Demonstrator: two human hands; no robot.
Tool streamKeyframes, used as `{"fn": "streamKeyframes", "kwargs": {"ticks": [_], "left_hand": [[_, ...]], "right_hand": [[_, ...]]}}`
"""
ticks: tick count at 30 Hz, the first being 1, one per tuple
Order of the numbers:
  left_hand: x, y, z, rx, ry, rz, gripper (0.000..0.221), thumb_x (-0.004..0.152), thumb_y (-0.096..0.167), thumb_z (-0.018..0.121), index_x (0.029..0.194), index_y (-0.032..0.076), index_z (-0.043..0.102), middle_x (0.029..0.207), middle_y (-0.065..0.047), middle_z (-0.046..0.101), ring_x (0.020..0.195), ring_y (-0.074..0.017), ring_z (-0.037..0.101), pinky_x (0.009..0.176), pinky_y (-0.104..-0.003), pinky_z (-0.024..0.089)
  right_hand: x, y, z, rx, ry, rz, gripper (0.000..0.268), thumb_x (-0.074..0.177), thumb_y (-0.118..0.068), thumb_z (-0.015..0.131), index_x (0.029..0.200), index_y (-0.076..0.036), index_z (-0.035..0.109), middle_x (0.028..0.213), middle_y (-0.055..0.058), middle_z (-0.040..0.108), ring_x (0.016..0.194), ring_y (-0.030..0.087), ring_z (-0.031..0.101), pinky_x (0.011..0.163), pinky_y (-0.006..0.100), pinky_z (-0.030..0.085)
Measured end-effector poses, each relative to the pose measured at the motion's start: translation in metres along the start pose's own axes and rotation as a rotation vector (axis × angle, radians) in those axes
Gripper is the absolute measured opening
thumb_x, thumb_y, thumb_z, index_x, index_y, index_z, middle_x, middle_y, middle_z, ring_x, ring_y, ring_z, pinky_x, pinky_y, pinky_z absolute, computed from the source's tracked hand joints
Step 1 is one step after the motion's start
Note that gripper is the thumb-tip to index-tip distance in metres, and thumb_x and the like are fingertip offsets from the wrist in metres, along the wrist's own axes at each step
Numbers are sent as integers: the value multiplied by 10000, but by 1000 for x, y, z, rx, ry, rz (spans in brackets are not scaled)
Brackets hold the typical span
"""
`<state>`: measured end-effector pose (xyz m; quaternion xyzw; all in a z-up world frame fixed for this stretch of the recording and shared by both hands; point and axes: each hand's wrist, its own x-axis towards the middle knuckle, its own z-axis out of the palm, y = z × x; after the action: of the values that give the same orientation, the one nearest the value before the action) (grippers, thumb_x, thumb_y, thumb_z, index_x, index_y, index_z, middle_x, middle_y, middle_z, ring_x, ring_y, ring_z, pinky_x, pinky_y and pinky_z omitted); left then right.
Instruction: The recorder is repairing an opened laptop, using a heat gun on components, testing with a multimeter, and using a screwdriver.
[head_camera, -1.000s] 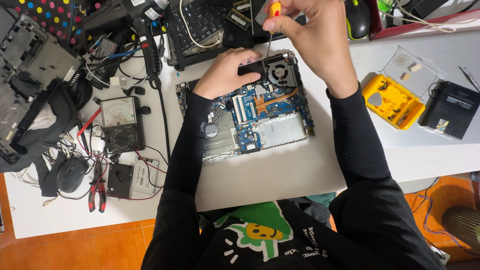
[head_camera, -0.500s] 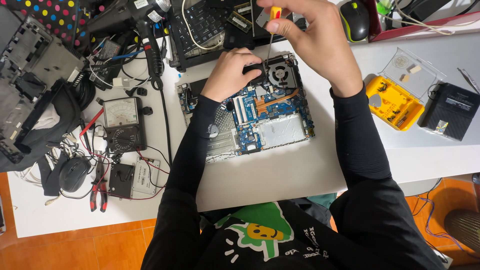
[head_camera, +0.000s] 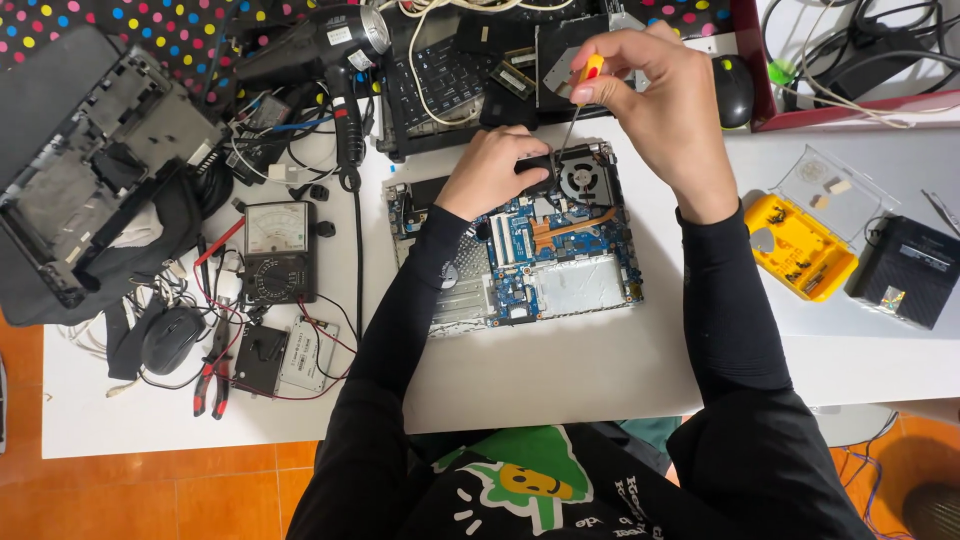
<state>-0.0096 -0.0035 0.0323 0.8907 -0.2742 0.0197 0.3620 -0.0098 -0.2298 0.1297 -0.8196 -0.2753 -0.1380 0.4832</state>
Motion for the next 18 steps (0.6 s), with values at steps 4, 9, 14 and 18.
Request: {"fn": "streamKeyframes", "kwargs": {"ticks": [4, 9, 14, 18], "left_hand": [[-2, -5, -1, -23, -9, -1, 239, 853, 141, 792, 1059, 23, 764, 1025, -130, 754, 930, -289, 746, 836, -365, 576], [-3, -8, -16, 38, 14, -56, 182, 937, 148, 733, 1095, 64, 767, 997, -108, 765, 862, -244, 746, 800, -346, 580], [-24, 4, -56, 170, 231, 117, 186, 988, 109, 723, 1159, 45, 758, 1023, -118, 771, 923, -248, 735, 837, -364, 571], [-61, 18, -84, 145, 282, 93, 237, 1048, 112, 687, 1268, 27, 712, 1078, -120, 762, 1008, -243, 723, 916, -358, 552]], "right_hand": [[0, -3, 0, -11, -12, -55, 254, 993, -71, 842, 1232, -62, 757, 1024, 35, 739, 974, 135, 642, 914, 293, 495], [-3, -6, -17, 103, 21, -111, 238, 1009, -5, 787, 1229, 14, 698, 1113, 70, 727, 1030, 127, 658, 963, 294, 513], [-35, 26, -50, 317, 150, -5, 138, 1115, 10, 759, 1173, 56, 642, 1100, 62, 706, 960, 105, 633, 874, 236, 495], [-74, -1, -70, 223, 232, 76, 218, 1119, 0, 681, 1269, 28, 526, 1086, 57, 642, 915, 110, 614, 796, 237, 483]]}}
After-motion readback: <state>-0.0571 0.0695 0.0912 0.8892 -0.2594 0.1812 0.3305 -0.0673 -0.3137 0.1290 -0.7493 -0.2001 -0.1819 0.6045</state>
